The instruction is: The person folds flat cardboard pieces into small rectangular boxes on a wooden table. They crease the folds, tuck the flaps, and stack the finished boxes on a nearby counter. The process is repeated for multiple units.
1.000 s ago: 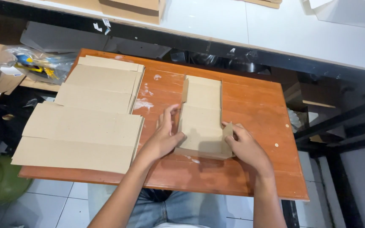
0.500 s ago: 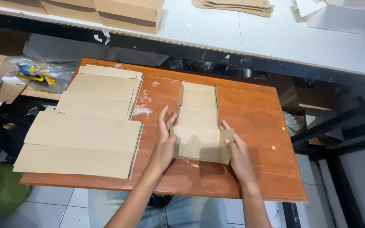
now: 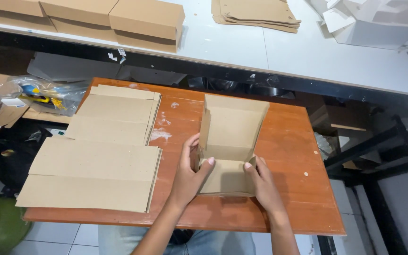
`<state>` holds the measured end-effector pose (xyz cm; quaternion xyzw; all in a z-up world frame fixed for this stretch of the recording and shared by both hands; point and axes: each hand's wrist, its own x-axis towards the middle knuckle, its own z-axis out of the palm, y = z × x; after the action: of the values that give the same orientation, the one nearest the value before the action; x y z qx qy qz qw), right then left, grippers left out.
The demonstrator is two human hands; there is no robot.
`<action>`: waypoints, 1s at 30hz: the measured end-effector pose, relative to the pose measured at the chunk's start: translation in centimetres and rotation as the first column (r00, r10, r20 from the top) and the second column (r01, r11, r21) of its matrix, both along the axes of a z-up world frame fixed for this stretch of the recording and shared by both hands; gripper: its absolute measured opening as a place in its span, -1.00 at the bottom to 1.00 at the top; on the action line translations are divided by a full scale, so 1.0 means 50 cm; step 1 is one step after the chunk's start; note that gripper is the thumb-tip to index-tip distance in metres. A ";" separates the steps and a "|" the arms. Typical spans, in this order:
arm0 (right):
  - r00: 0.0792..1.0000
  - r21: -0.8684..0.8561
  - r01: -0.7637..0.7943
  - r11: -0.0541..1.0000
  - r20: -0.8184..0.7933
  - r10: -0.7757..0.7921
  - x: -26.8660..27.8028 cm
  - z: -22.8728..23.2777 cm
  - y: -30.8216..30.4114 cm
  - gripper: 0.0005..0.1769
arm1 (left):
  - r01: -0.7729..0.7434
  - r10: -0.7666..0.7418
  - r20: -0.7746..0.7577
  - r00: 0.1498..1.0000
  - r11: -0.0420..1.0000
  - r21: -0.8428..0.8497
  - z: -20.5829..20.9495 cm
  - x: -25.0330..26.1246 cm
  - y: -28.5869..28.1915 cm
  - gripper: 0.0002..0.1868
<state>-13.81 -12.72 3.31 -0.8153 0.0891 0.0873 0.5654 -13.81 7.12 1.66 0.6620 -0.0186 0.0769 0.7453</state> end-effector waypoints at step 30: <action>0.730 -0.239 -0.016 0.971 0.661 0.175 0.006 -0.132 -0.049 -0.09 | -0.128 -0.123 0.494 0.861 0.887 0.444 0.002 0.006 0.022 -0.34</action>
<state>-13.49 -15.19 -3.30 -0.8509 -0.1563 -0.1967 0.4613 -13.54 8.20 1.77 0.7760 -0.2314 0.2429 0.5341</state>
